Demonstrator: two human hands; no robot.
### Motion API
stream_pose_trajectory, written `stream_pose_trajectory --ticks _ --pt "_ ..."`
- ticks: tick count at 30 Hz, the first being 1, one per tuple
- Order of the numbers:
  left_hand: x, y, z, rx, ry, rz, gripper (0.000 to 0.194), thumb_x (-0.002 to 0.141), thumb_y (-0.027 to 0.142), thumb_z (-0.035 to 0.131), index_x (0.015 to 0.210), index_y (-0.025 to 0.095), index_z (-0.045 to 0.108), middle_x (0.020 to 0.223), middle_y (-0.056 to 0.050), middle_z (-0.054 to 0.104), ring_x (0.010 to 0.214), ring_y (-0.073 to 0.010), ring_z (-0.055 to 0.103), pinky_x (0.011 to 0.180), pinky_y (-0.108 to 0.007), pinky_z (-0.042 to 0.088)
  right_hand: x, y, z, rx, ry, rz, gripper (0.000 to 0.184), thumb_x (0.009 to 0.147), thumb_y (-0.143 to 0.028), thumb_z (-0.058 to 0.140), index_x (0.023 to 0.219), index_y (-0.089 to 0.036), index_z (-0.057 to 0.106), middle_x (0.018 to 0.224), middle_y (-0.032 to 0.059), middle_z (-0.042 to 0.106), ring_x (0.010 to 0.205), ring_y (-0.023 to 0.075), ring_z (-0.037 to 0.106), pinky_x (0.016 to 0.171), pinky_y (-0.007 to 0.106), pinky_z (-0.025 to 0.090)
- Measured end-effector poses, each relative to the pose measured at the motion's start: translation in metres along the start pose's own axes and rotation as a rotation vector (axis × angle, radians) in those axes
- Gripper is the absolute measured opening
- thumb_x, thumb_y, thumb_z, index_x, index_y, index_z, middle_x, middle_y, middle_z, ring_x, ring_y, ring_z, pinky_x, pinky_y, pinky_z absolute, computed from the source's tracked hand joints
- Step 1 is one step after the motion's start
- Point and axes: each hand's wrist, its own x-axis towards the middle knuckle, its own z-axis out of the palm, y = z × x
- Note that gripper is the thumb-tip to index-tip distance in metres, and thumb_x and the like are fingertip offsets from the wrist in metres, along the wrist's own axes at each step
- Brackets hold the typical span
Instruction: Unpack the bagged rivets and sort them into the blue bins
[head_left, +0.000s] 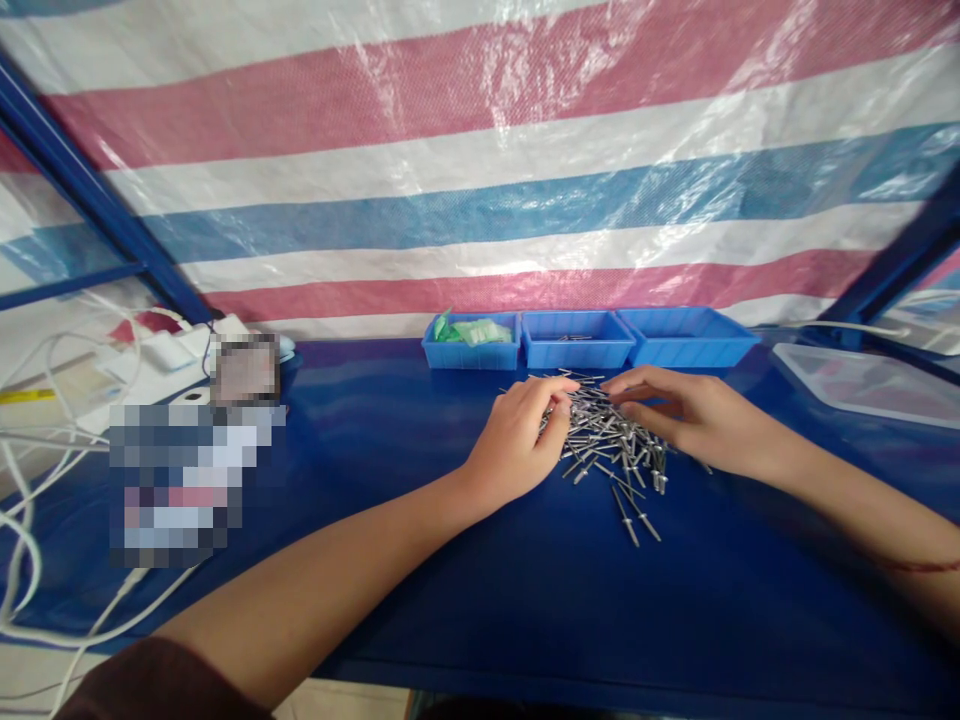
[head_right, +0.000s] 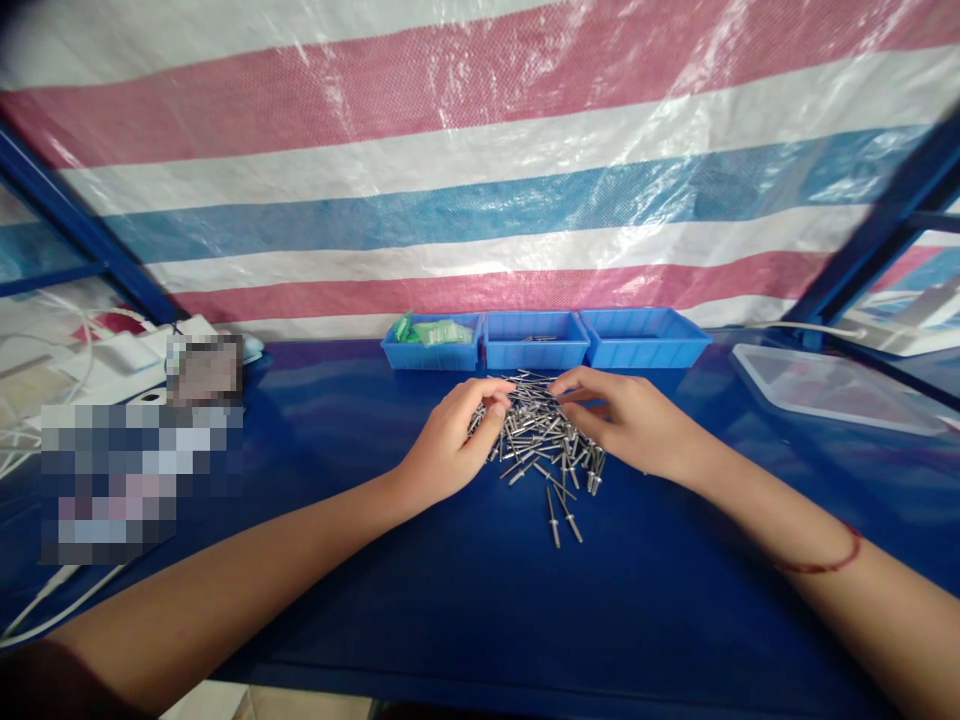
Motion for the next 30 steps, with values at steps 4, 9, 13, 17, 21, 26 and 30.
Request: stream_pose_trajectory --ticks 4,9,13,17,21,26,30 --pt "0.0 0.001 -0.001 0.001 -0.008 0.005 0.019 0.09 0.015 0.044 0.105 0.017 0.055 0.096 -0.006 0.066 0.089 -0.0174 0.061 0.082 -0.033 0.048 -0.001 -0.001 -0.009 -0.166 -0.069 -0.14 0.019 0.076 -0.02 0.047 0.085 -0.019 0.064 0.096 0.0088 0.067 0.084 0.0221 0.065 0.074 0.038 0.052" --pt "0.0 0.0 -0.001 -0.003 -0.03 0.007 0.018 0.089 0.013 0.045 0.103 0.018 0.056 0.096 -0.006 0.066 0.089 -0.0173 0.061 0.081 -0.032 0.048 -0.004 0.004 -0.014 -0.316 -0.202 -0.165 0.023 0.077 -0.017 0.048 0.09 -0.017 0.067 0.093 0.0089 0.066 0.082 0.0215 0.063 0.075 0.038 0.048" --pt "0.0 0.0 -0.001 0.001 -0.042 0.006 0.019 0.088 0.012 0.046 0.103 0.017 0.056 0.097 -0.006 0.065 0.09 -0.0171 0.06 0.082 -0.032 0.047 -0.003 0.008 -0.015 -0.308 -0.224 -0.148 0.02 0.079 -0.018 0.048 0.09 -0.018 0.065 0.085 0.0067 0.067 0.075 0.0188 0.062 0.069 0.033 0.047" --pt "0.0 0.001 -0.001 0.003 -0.039 0.008 0.018 0.088 0.012 0.046 0.101 0.017 0.057 0.097 -0.006 0.066 0.089 -0.0172 0.061 0.082 -0.032 0.048 -0.004 0.005 -0.017 -0.364 -0.184 -0.131 0.015 0.074 -0.014 0.049 0.084 -0.018 0.06 0.082 0.0063 0.064 0.073 0.0182 0.059 0.068 0.033 0.044" --pt "0.001 0.001 -0.001 -0.002 -0.043 0.009 0.018 0.088 0.012 0.045 0.102 0.018 0.057 0.097 -0.006 0.066 0.09 -0.0171 0.061 0.082 -0.032 0.048 -0.007 0.002 -0.019 -0.449 -0.254 0.011 0.009 0.076 -0.025 0.053 0.071 -0.018 0.057 0.071 0.0053 0.061 0.064 0.0178 0.056 0.061 0.033 0.04" --pt "0.002 0.002 -0.001 -0.004 -0.038 0.017 0.017 0.088 0.011 0.046 0.1 0.017 0.057 0.097 -0.006 0.066 0.088 -0.017 0.061 0.081 -0.033 0.048 -0.006 0.005 -0.018 -0.427 -0.358 0.063 0.026 0.083 -0.039 0.048 0.073 -0.019 0.062 0.071 0.0053 0.064 0.064 0.0182 0.058 0.06 0.031 0.04" --pt "0.001 0.002 -0.001 -0.001 -0.033 0.027 0.017 0.088 0.011 0.046 0.099 0.017 0.057 0.095 -0.006 0.066 0.088 -0.0172 0.061 0.081 -0.033 0.048 -0.006 0.007 -0.017 -0.44 -0.342 0.029 0.019 0.081 -0.03 0.047 0.074 -0.02 0.062 0.072 0.0043 0.064 0.065 0.0185 0.059 0.061 0.031 0.04"
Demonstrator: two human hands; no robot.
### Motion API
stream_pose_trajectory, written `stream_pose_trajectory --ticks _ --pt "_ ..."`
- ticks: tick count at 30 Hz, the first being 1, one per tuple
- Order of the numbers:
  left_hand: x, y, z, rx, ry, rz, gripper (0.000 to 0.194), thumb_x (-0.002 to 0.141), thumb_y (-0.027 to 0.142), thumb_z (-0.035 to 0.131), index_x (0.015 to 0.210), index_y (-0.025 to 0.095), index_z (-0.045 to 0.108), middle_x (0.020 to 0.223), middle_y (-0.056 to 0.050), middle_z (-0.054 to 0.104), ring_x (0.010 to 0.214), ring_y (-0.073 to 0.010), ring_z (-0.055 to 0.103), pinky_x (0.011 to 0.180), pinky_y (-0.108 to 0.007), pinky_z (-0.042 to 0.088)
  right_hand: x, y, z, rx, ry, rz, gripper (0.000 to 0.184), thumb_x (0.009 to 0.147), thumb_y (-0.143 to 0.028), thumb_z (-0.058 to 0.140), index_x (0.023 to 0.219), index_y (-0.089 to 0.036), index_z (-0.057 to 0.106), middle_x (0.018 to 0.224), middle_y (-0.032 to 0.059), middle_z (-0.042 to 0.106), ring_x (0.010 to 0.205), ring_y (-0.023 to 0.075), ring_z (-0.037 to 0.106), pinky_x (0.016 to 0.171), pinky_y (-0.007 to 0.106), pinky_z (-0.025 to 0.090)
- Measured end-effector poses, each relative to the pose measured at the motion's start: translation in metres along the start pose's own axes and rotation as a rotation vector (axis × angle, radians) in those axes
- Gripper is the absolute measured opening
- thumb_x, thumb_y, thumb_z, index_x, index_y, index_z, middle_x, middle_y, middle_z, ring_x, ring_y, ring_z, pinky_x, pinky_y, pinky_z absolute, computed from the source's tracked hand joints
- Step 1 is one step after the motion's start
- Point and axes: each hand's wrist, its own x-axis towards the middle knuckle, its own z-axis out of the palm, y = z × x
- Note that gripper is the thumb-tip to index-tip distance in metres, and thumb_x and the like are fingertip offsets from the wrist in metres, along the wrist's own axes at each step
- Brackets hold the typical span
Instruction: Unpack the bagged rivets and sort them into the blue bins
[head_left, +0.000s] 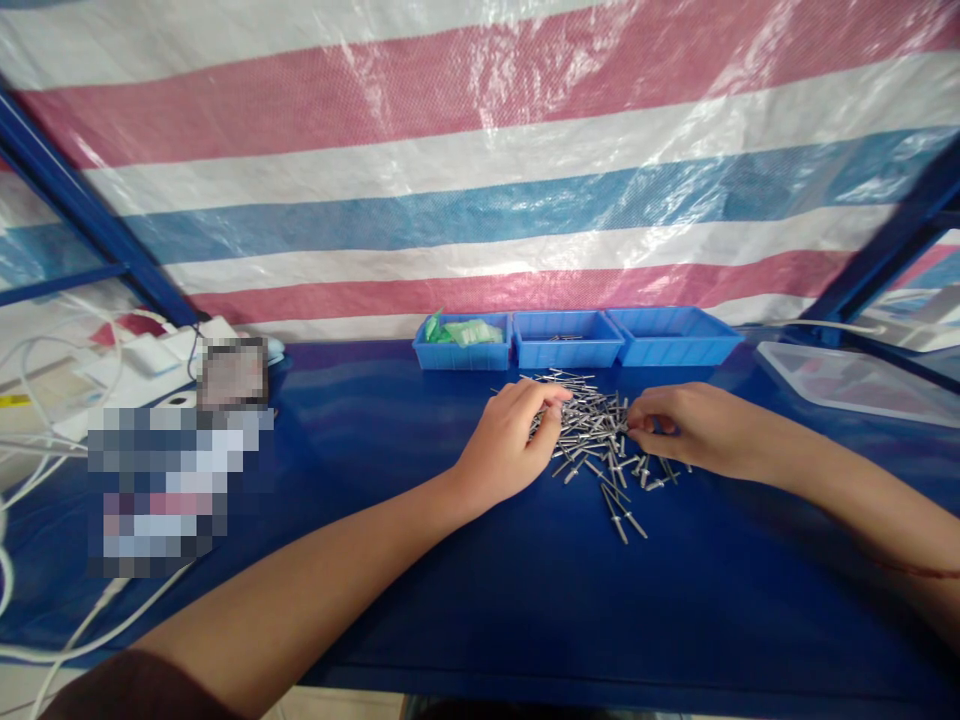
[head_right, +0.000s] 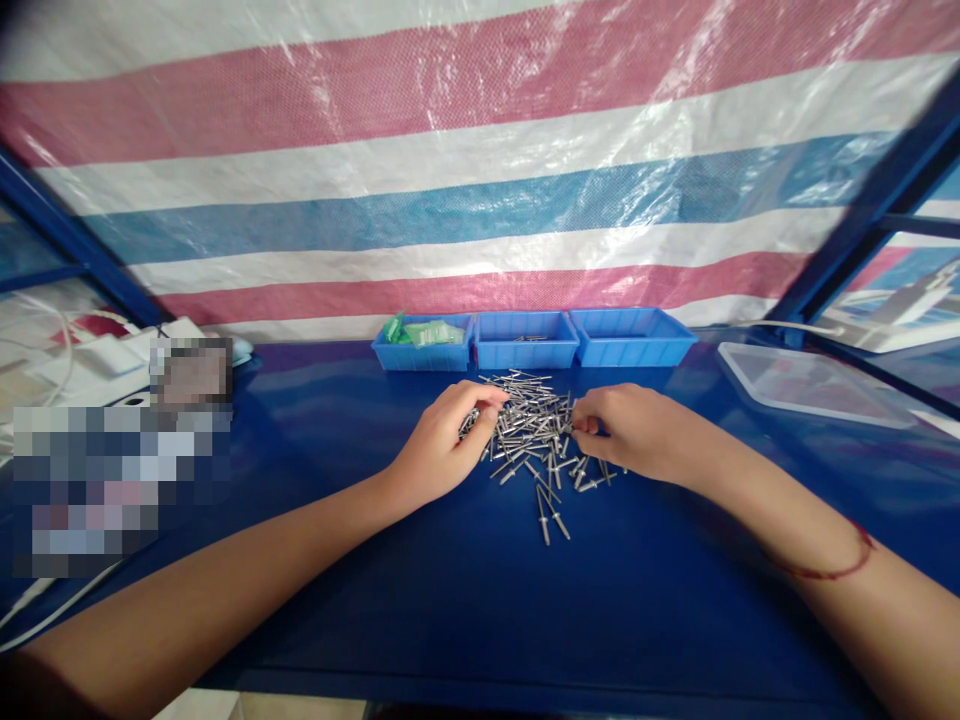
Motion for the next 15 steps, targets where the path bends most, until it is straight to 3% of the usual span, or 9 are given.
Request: stream_pose_trajectory --ticks 8,15 --pt "-0.0004 -0.0002 0.0004 0.009 -0.011 -0.007 0.016 0.088 0.012 0.047 0.097 0.017 0.058 0.095 -0.006 0.066 0.089 -0.0178 0.06 0.081 -0.033 0.048 -0.0001 -0.0023 -0.0028 0.0 0.091 0.022 0.014 0.08 -0.026 0.047 0.076 -0.02 0.06 0.072 0.0049 0.065 0.065 0.0197 0.059 0.061 0.034 0.042" --pt "-0.0003 -0.0006 0.0002 0.018 -0.016 -0.012 0.017 0.087 0.012 0.047 0.097 0.019 0.058 0.095 -0.005 0.066 0.088 -0.0171 0.06 0.081 -0.033 0.048 -0.0021 -0.0015 -0.0051 0.155 0.147 0.019 0.012 0.081 -0.026 0.049 0.082 -0.02 0.059 0.066 0.0029 0.064 0.058 0.0165 0.06 0.057 0.03 0.044"
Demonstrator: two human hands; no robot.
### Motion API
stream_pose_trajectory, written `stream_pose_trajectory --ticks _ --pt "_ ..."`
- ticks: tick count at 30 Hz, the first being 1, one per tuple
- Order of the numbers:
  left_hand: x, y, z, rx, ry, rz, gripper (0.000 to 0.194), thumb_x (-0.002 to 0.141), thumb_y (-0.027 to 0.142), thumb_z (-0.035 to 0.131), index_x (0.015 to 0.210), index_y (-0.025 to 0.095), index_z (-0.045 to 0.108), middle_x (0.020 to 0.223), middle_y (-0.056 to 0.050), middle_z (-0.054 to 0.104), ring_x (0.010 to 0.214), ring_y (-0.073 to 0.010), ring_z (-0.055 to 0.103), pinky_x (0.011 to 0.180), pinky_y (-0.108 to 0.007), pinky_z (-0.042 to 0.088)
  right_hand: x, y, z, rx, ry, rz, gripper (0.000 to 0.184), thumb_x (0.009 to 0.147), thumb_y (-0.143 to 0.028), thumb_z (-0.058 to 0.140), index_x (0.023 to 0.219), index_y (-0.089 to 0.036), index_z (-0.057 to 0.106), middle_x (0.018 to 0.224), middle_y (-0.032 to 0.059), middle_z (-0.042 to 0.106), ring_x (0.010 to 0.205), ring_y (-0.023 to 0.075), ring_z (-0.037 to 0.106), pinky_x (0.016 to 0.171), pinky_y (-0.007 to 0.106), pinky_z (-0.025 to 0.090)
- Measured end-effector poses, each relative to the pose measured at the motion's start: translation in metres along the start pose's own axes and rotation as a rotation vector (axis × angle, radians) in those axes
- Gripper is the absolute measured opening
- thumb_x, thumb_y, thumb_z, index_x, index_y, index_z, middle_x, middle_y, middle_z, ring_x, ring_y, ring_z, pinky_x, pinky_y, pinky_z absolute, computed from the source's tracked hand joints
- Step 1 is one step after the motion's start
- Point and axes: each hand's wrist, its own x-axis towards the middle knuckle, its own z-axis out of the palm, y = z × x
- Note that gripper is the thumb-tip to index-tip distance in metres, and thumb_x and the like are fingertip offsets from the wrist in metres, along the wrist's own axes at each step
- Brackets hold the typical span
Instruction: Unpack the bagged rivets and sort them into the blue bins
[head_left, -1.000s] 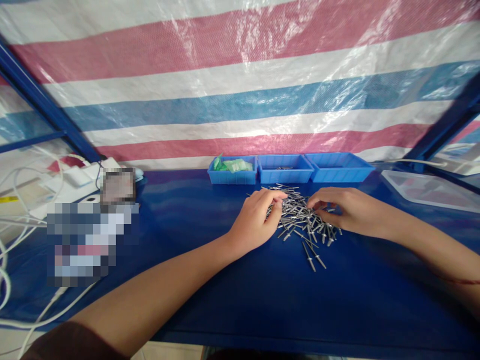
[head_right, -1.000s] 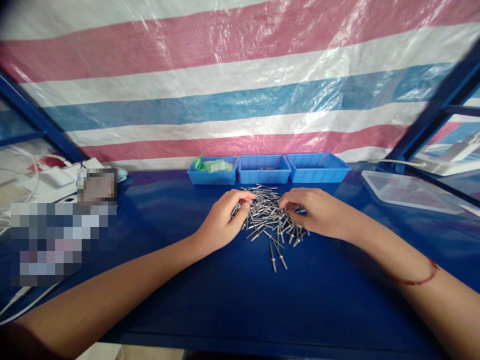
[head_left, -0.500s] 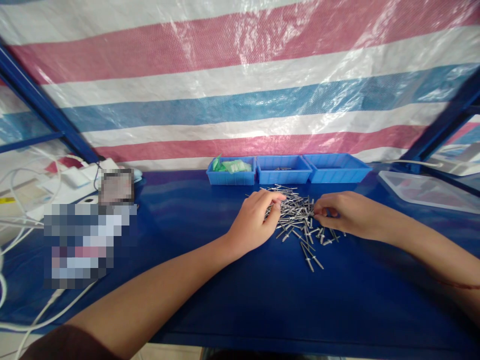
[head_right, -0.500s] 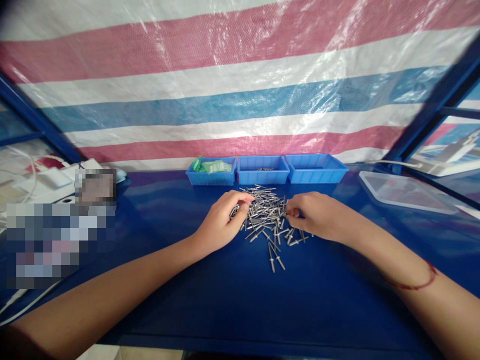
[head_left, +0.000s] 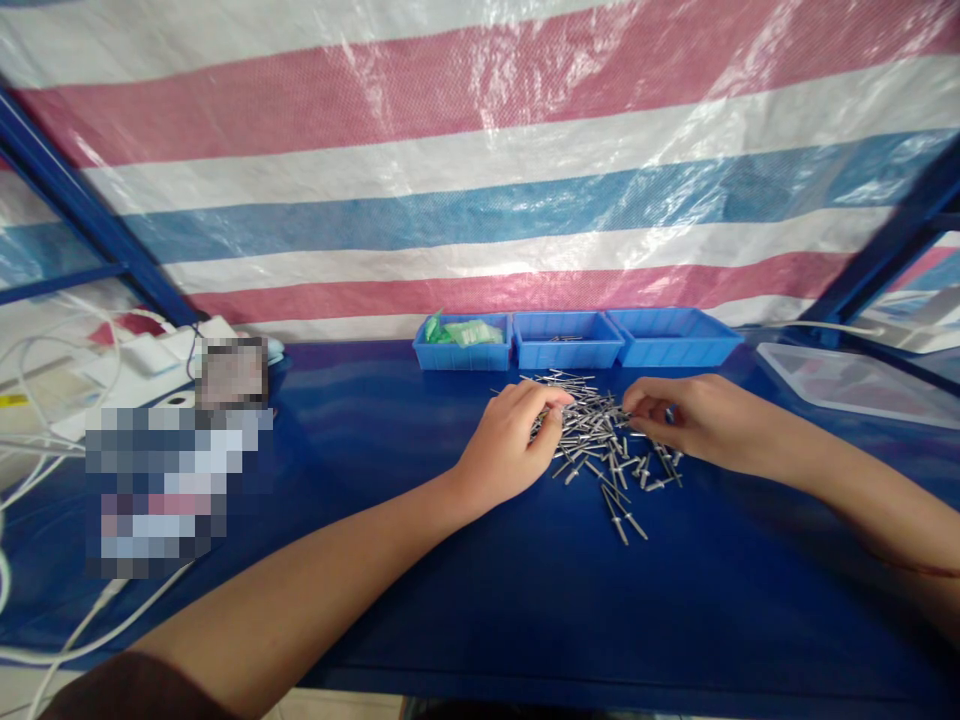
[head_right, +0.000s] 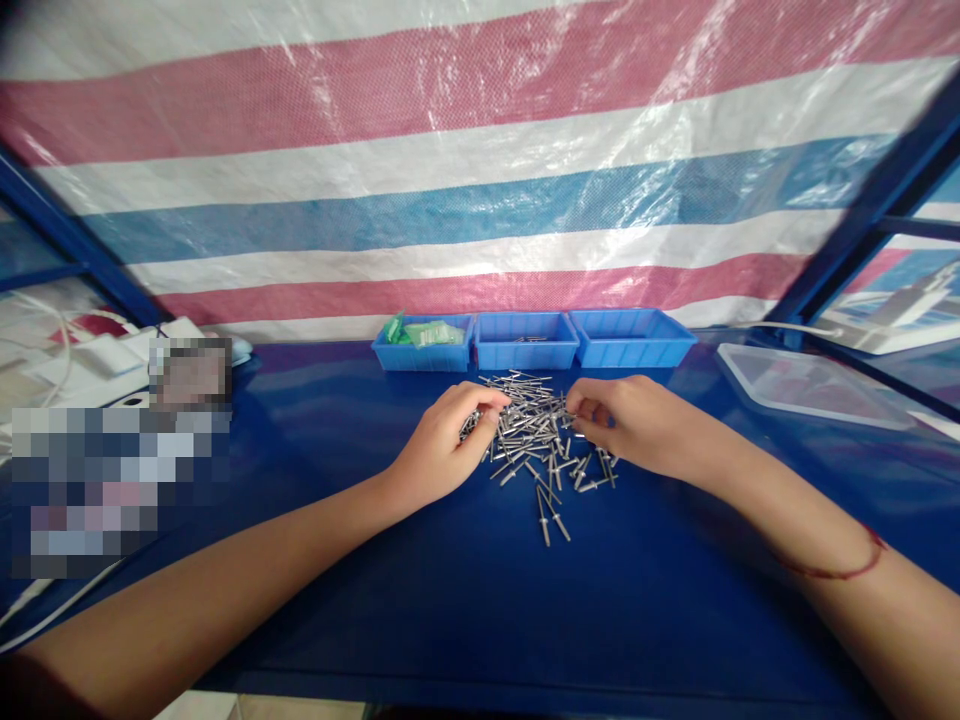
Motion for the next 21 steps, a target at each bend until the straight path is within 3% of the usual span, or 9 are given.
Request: stream_pose_trajectory --ticks 3,6,11,16,21 --pt "0.0 0.0 0.0 -0.006 0.013 0.009 0.016 0.086 0.012 0.047 0.096 0.018 0.058 0.093 -0.005 0.066 0.088 -0.017 0.061 0.081 -0.033 0.048 -0.003 -0.007 -0.006 0.095 0.052 0.005 0.013 0.081 -0.03 0.053 0.079 -0.02 0.062 0.071 0.0038 0.066 0.061 0.0163 0.061 0.058 0.03 0.046" --pt "-0.001 0.001 0.0 -0.021 0.022 0.039 0.014 0.084 0.018 0.055 0.098 0.018 0.058 0.091 -0.004 0.066 0.088 -0.0174 0.061 0.08 -0.032 0.048 -0.003 -0.02 -0.006 0.327 0.128 0.033 0.02 0.08 -0.039 0.058 0.076 -0.02 0.063 0.073 0.0043 0.066 0.065 0.0164 0.062 0.06 0.03 0.048" --pt "-0.001 0.002 0.0 -0.021 0.035 0.08 0.019 0.08 0.032 0.065 0.093 0.02 0.06 0.089 -0.003 0.069 0.085 -0.0171 0.063 0.078 -0.031 0.045 0.002 -0.044 0.011 0.77 0.152 0.076 0.028 0.076 -0.045 0.065 0.079 -0.017 0.064 0.071 0.0042 0.066 0.064 0.0144 0.062 0.057 0.027 0.05" --pt "-0.001 0.004 -0.002 0.006 0.058 0.096 0.008 0.085 0.028 0.061 0.086 0.021 0.062 0.084 0.001 0.07 0.081 -0.0141 0.063 0.077 -0.029 0.042 0.003 -0.05 0.022 0.869 0.119 0.098 0.026 0.075 -0.043 0.067 0.081 -0.018 0.065 0.072 0.0038 0.068 0.063 0.0131 0.061 0.058 0.027 0.05" --pt "-0.001 0.005 -0.003 0.02 0.097 0.108 0.006 0.087 0.023 0.057 0.088 0.02 0.062 0.083 0.0 0.07 0.079 -0.0134 0.063 0.076 -0.028 0.042 0.002 -0.051 0.021 0.85 0.137 0.146 0.029 0.074 -0.044 0.067 0.088 -0.018 0.064 0.066 0.0009 0.065 0.057 0.0116 0.059 0.047 0.023 0.044"
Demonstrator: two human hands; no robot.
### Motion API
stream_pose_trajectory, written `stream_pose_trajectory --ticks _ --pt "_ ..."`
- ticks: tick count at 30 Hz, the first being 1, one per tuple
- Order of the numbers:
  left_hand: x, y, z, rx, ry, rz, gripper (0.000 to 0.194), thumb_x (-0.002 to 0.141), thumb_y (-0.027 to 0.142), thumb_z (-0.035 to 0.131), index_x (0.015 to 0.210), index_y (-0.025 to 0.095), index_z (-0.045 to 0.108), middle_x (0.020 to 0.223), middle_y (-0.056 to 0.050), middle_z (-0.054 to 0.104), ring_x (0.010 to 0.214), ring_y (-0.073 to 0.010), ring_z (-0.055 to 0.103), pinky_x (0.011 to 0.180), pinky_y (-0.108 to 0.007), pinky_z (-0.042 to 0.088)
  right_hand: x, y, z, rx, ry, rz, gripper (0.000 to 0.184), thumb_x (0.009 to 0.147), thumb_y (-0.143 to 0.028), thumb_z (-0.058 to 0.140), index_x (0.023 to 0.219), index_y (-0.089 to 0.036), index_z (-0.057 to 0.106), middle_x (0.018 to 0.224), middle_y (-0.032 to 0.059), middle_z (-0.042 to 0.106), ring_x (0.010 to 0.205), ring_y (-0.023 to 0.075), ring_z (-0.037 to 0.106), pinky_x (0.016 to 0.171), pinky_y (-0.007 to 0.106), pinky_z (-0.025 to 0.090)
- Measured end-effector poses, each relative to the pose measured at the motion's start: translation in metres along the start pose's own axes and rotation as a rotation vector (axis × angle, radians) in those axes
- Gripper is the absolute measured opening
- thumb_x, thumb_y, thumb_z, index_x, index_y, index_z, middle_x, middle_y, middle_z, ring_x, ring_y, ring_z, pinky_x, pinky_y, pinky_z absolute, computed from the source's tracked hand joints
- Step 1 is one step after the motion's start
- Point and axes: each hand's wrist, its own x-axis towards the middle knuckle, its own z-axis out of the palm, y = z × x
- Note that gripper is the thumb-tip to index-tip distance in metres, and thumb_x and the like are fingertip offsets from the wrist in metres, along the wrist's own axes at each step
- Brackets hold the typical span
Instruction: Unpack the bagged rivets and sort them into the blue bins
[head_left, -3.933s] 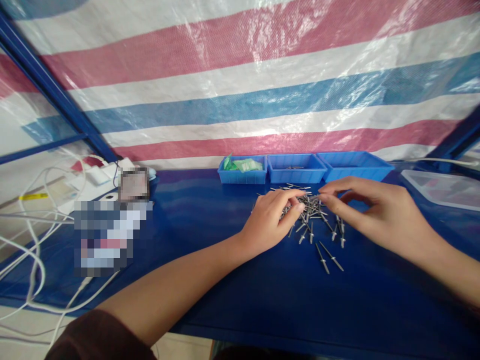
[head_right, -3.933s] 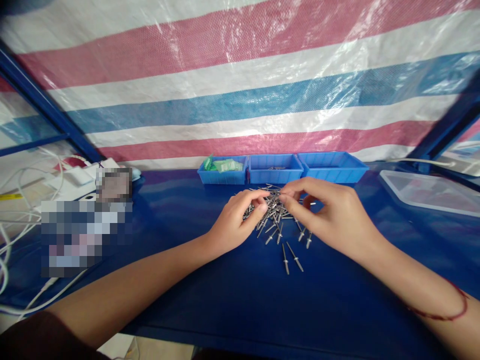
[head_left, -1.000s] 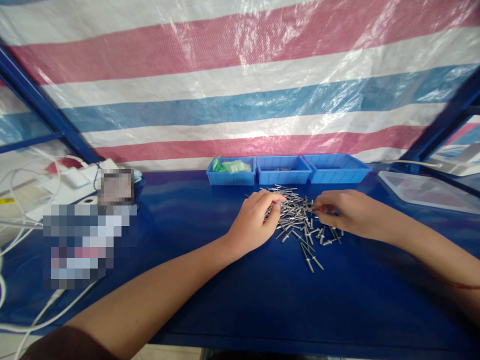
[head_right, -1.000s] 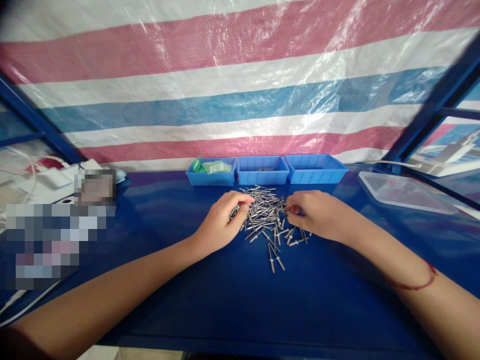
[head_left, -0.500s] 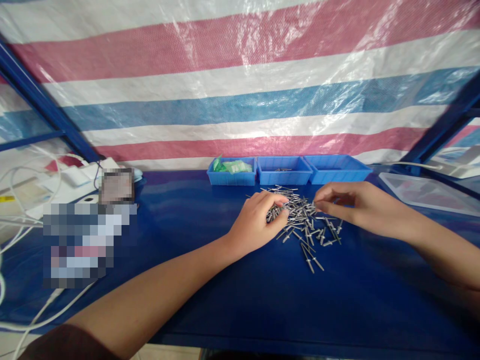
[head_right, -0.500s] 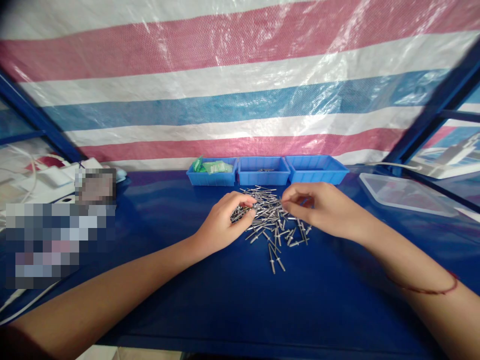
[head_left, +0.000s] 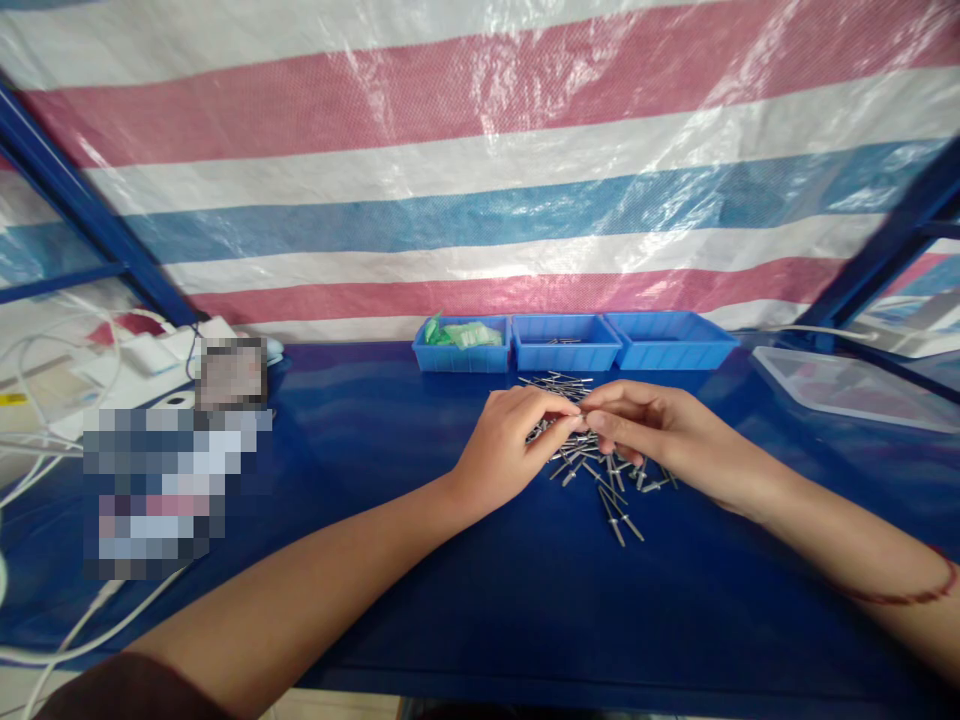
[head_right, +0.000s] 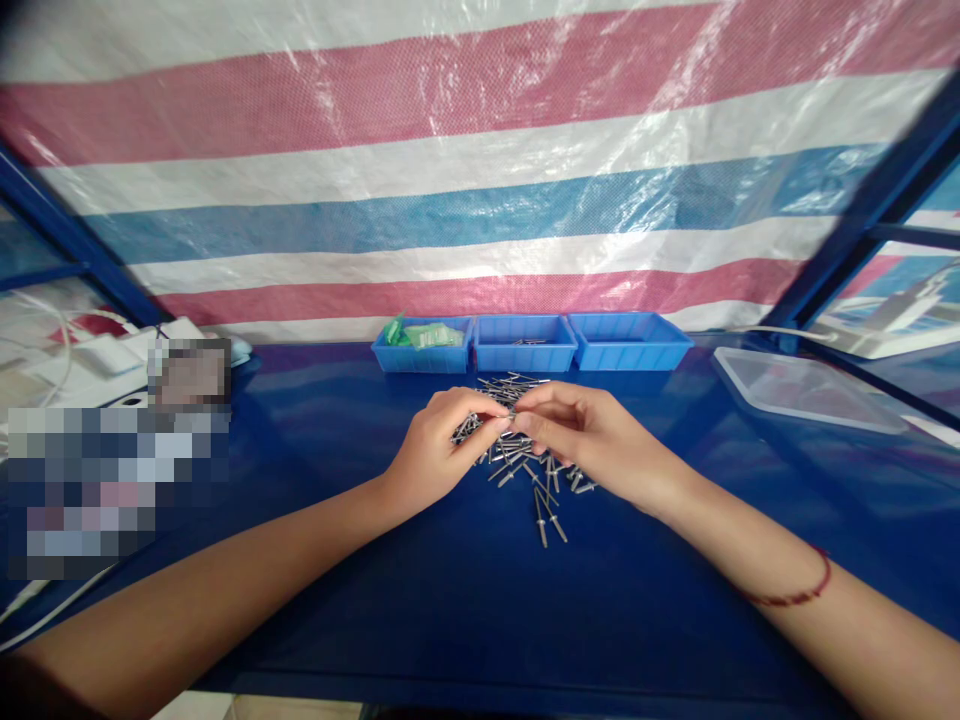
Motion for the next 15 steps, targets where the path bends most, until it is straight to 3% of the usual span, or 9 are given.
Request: stream_pose_trajectory --ticks 7,11,15 --pt "0.001 -0.002 0.001 0.018 -0.017 -0.055 0.007 0.088 0.024 0.056 0.09 0.02 0.062 0.083 0.0 0.069 0.078 -0.0145 0.063 0.074 -0.029 0.042 0.001 0.004 0.0 0.013 0.073 -0.164 0.022 0.07 -0.032 0.072 0.087 -0.022 0.065 0.085 0.0029 0.071 0.075 0.0166 0.066 0.069 0.031 0.054" --pt "0.001 -0.003 0.002 0.034 -0.071 -0.066 0.009 0.089 0.024 0.054 0.09 0.02 0.062 0.085 0.0 0.069 0.081 -0.0149 0.062 0.073 -0.029 0.042 -0.004 -0.001 0.001 -0.128 0.091 -0.266 0.018 0.075 -0.034 0.066 0.09 -0.022 0.065 0.084 0.0039 0.07 0.074 0.0166 0.065 0.064 0.03 0.052" --pt "-0.001 -0.004 0.004 0.06 -0.145 -0.038 0.016 0.093 0.027 0.047 0.091 0.02 0.062 0.087 -0.001 0.068 0.084 -0.0156 0.061 0.076 -0.03 0.042 -0.01 -0.009 0.002 -0.441 0.147 -0.346 0.013 0.08 -0.034 0.059 0.079 -0.021 0.061 0.071 0.0013 0.065 0.057 0.0124 0.056 0.053 0.026 0.045"
